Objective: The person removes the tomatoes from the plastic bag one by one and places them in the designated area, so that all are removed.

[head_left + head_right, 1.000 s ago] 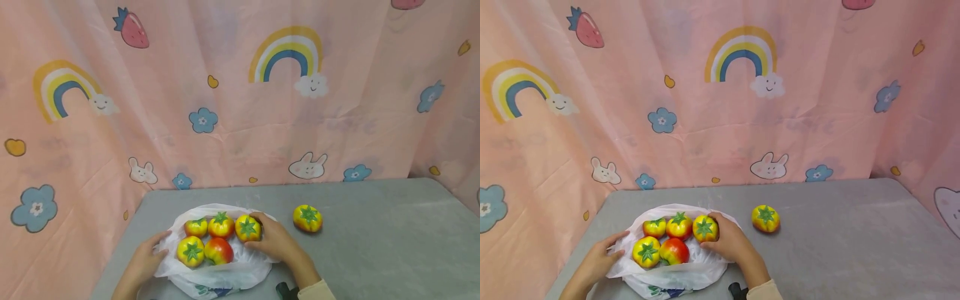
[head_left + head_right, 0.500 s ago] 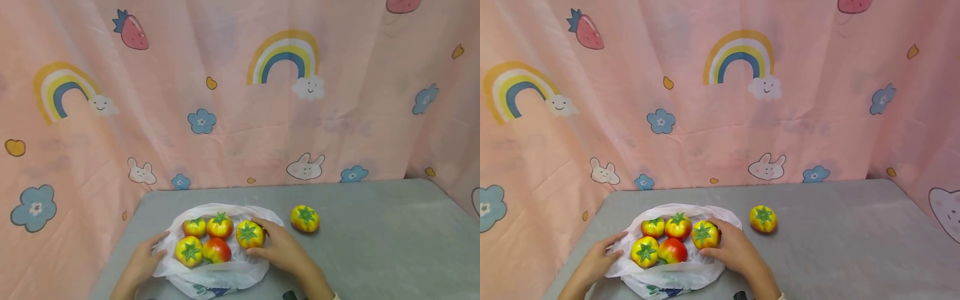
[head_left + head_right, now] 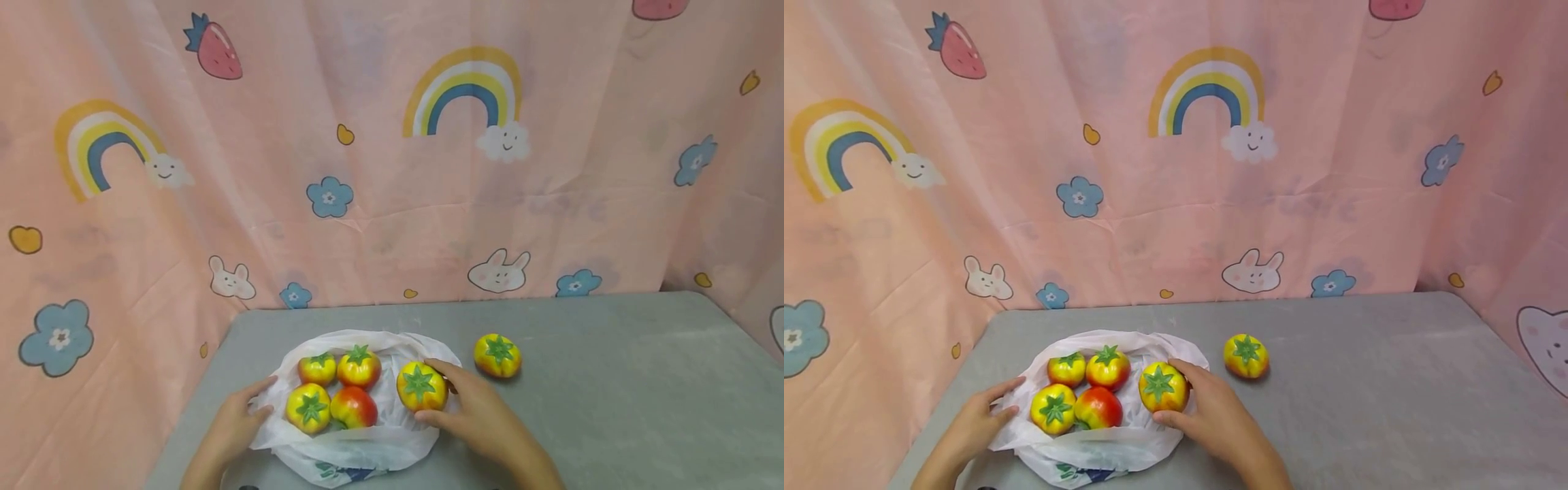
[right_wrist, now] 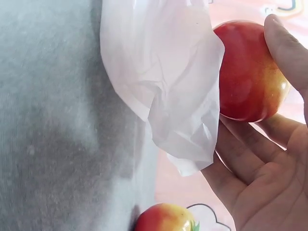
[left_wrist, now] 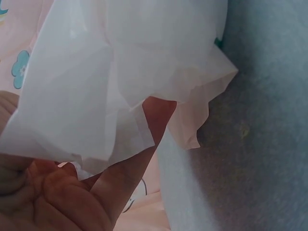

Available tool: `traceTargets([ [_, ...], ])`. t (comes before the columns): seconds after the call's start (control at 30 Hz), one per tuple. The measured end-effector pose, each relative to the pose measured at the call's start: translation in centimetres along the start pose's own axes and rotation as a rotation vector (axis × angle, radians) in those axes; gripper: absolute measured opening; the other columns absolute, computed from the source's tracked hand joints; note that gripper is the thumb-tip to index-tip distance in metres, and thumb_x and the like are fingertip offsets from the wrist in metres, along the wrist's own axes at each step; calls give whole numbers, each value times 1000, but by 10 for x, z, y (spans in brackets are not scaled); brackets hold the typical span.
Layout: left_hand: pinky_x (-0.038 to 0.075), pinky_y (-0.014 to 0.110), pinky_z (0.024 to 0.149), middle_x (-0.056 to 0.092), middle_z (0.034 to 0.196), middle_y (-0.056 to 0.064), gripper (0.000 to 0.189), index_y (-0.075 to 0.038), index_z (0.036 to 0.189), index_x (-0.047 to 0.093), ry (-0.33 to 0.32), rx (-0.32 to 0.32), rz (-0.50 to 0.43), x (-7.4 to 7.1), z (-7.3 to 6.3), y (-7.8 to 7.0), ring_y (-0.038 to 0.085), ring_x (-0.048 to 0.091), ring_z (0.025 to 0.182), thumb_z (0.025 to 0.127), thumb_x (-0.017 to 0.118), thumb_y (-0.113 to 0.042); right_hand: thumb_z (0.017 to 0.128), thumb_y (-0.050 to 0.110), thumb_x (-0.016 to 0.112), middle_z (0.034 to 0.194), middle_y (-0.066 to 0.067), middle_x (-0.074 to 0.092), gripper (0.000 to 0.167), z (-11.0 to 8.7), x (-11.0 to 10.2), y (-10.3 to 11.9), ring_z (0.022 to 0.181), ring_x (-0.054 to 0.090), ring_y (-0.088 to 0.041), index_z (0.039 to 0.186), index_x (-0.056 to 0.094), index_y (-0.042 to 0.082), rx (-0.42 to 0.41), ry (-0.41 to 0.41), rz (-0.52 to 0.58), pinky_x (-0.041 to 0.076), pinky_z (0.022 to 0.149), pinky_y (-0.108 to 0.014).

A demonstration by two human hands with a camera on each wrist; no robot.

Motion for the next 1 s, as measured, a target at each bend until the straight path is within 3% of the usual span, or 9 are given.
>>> traceTargets([
  [0.23,34,68,111,45,149,28,51,-11,145,51,-7,15,-3,2,2,0,52,39,138,95,60,-8,73,52,82,138,4,60,79,-4,-5,0,116,60,-16,140,54,22,-41,-20,-21,52,104,-48],
  [0.53,34,68,110,45,149,29,52,-11,145,51,-1,2,-9,5,2,0,53,39,138,95,60,-9,70,57,82,137,4,61,82,-11,-7,-3,108,59,-14,141,53,27,18,20,-66,56,98,-48],
  [0.87,34,68,110,44,150,30,52,-11,146,50,-1,-16,-3,3,-1,2,53,38,138,95,60,-9,70,57,82,139,2,60,81,-11,-5,-1,114,61,-17,141,53,29,15,63,-44,56,98,-48],
  [1.0,35,68,109,44,149,29,52,-11,146,50,-4,-13,7,2,-1,1,52,38,138,95,60,-10,69,57,83,138,2,61,82,-11,-7,-3,107,60,-16,140,53,30,41,76,-45,57,96,-50],
])
Point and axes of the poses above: each hand's wrist, its own z-axis towards the middle knuckle, its own x-axis out of the palm, y = z × x, the point moved 9 cm from there along z, towards the middle knuckle
